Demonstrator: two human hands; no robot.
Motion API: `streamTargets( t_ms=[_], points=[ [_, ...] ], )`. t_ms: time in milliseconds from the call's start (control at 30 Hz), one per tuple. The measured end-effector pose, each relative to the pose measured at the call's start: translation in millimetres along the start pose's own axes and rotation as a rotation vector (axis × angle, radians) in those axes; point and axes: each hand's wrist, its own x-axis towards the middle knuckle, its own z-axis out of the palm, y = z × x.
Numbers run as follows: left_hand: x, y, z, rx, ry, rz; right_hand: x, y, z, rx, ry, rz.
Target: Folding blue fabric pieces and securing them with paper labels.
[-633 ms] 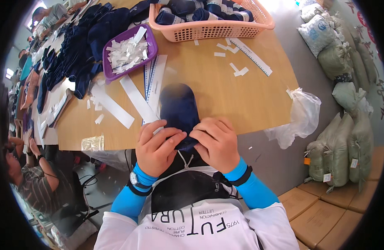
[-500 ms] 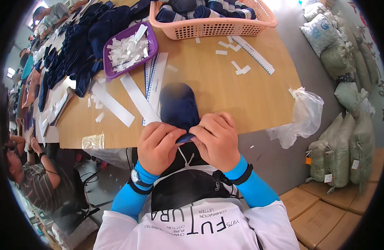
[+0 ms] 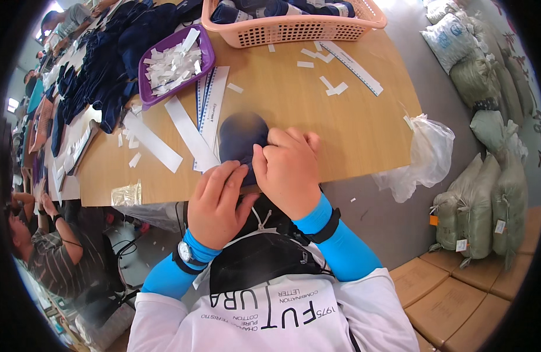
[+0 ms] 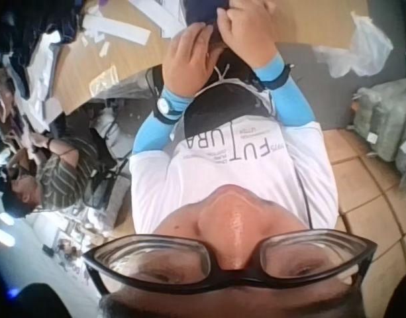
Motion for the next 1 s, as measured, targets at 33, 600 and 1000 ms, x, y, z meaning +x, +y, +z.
streamTargets(
  t_ms=[33, 600, 1000],
  points=[
    [-4, 0, 0, 0.036, -0.013, 0.011, -1, 0, 1, -0.009, -0.027, 0.010],
    [7, -20, 7, -0.077, -0.017, 0.032, -18, 19, -20, 0.159, -0.099, -0.304],
    [16, -6, 7, -0.049, 0.051, -0.141, 8, 3, 3, 0.011, 0.088, -0.160]
  ],
)
